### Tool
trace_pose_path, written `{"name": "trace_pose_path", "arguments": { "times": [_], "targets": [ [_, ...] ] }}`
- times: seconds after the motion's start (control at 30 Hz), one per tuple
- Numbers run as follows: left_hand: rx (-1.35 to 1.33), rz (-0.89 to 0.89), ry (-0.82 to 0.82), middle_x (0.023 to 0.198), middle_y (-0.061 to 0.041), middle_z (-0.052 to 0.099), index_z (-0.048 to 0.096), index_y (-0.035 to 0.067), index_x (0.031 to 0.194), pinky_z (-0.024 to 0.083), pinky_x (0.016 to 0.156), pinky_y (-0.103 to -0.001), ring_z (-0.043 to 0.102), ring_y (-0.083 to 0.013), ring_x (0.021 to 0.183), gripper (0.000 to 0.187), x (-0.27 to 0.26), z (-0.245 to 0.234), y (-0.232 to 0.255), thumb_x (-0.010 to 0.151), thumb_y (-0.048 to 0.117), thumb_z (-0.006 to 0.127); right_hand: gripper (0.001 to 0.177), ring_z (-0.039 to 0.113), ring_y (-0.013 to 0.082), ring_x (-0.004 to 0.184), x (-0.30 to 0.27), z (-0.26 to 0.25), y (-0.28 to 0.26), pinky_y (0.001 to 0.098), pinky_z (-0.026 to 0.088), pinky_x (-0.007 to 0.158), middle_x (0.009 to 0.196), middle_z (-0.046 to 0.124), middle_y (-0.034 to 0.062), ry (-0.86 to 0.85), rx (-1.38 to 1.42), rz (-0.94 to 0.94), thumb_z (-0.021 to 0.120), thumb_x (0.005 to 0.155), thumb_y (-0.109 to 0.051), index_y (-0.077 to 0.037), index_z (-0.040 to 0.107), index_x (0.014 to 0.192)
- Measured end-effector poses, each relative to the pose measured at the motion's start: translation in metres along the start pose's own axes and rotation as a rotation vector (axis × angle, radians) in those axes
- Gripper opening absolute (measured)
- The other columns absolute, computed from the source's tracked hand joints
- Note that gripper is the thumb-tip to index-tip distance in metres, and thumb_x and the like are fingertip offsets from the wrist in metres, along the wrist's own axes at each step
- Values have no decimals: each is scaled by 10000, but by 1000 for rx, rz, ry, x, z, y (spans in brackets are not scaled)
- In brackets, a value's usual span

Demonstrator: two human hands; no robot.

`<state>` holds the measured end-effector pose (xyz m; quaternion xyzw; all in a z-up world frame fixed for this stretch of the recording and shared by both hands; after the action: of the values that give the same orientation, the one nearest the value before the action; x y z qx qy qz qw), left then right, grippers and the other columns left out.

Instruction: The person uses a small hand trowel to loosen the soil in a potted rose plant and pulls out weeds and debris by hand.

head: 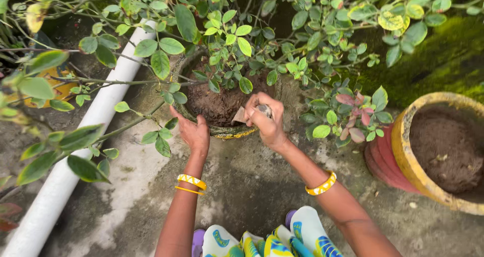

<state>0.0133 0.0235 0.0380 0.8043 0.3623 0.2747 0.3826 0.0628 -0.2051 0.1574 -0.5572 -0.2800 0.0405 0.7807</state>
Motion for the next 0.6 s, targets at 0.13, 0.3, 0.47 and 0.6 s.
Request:
{"name": "trace_pose_path", "arguments": {
  "times": [0.13, 0.3, 0.47, 0.6],
  "targets": [
    [-23, -113, -83, 1115, -309, 671, 16, 47, 1656, 463, 985, -521, 652, -445, 1020, 1029, 0, 9, -13, 830, 159, 620, 200, 574, 159, 517, 1, -36, 13, 322, 476, 444, 677, 614, 103, 291, 118, -57, 565, 861, -192, -25, 612, 762],
    [-80, 143, 80, 1484, -396, 452, 70, 6, 1620, 362, 1122, -505, 497, -514, 1313, 1012, 1, 10, -16, 816, 128, 672, 291, 559, 205, 564, 9, -65, -14, 420, 536, 576, 683, 555, 97, 481, 477, -24, 575, 940, -256, -46, 520, 747],
    [-129, 18, 21, 1469, -356, 470, 81, 27, 1629, 358, 1142, -490, 506, -494, 1318, 1007, 1, 8, -13, 821, 145, 671, 225, 553, 191, 638, -18, -9, -82, 367, 517, 624, 786, 592, 108, 76, 203, -260, 591, 933, -201, 7, 550, 860],
    [-162, 16, -3, 1457, -331, 502, 76, 28, 1632, 358, 1164, -463, 524, -461, 1326, 1004, 2, 9, -15, 825, 153, 659, 184, 579, 177, 586, -2, -2, -56, 330, 475, 517, 740, 605, 126, 111, -115, 39, 600, 866, -125, 59, 598, 851]
  ]
}}
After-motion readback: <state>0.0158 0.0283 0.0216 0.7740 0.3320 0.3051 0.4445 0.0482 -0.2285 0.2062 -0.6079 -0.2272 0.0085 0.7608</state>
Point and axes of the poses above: each hand's wrist, its own x-axis towards the middle knuckle, its own z-axis out of the palm, y = z × x, the point moved 4 cm from there along x, towards the middle knuckle
